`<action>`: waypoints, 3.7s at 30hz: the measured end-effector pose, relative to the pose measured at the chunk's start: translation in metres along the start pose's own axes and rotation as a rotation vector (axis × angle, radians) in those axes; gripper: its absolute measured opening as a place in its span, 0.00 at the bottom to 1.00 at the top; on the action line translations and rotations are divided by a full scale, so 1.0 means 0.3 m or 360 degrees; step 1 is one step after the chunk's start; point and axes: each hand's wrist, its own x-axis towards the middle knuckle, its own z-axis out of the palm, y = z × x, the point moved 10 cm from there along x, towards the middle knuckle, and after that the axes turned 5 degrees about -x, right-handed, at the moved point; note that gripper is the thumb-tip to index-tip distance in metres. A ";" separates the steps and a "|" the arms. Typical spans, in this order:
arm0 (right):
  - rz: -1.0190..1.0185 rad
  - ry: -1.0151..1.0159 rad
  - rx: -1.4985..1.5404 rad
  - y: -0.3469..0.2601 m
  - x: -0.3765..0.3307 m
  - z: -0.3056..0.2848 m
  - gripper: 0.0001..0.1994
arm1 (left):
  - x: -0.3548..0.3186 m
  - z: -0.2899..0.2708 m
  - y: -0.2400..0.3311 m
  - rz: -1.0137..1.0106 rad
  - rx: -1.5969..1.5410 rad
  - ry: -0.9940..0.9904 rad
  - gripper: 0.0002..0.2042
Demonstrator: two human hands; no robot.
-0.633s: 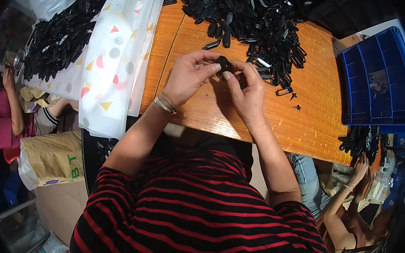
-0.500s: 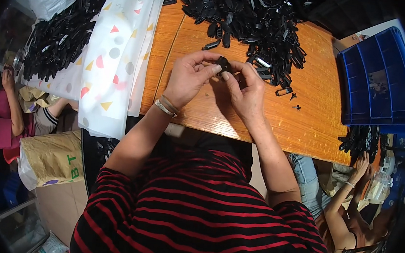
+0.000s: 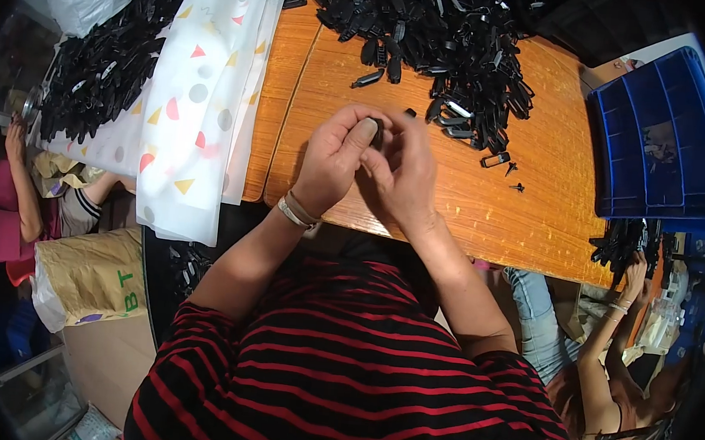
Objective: Assembling small black plastic components at a workbench.
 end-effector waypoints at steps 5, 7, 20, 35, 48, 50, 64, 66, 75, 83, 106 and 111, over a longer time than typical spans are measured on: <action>0.0067 -0.0095 0.0305 -0.029 -0.024 0.053 0.21 | -0.005 0.010 0.017 -0.0054 -0.0102 -0.0070 0.11; 0.0069 -0.0108 0.0360 -0.025 -0.008 0.061 0.20 | 0.001 -0.009 0.016 -0.0094 -0.0072 -0.0007 0.11; -0.0566 -0.0405 -0.0973 0.086 0.267 0.183 0.08 | 0.467 -0.186 -0.005 -0.0025 0.1790 0.0233 0.16; -0.0592 -0.0971 -0.0812 0.022 0.145 0.221 0.09 | 0.353 -0.129 0.065 0.0361 0.2561 0.0075 0.09; -0.0204 -0.0498 -0.0466 0.078 0.165 0.073 0.10 | 0.319 -0.184 0.043 0.0074 0.1152 0.0115 0.11; 0.0044 -0.0252 -0.0200 0.123 0.172 0.010 0.10 | 0.278 -0.171 0.032 -0.0033 0.0830 0.0130 0.11; 0.0020 -0.0067 0.0025 0.044 0.161 -0.022 0.09 | 0.146 -0.095 0.062 0.0028 0.0483 0.0092 0.12; -0.0083 -0.0026 -0.0059 0.028 0.158 -0.029 0.10 | 0.130 -0.089 0.063 0.0000 0.0469 0.0120 0.13; -0.0104 0.0158 -0.0201 -0.013 0.075 -0.016 0.17 | 0.069 -0.068 0.032 0.0062 0.0315 0.0063 0.10; 0.0373 -0.0176 0.0650 0.049 0.007 0.114 0.18 | 0.050 -0.018 0.015 -0.0273 -0.0056 -0.0152 0.12; -0.0388 -0.0860 -0.0780 0.125 0.087 0.038 0.10 | 0.427 0.006 0.005 0.0865 0.2531 -0.0467 0.10; -0.0292 -0.0882 -0.0791 0.100 0.048 0.023 0.11 | 0.400 0.005 0.022 0.0747 0.2504 -0.0473 0.08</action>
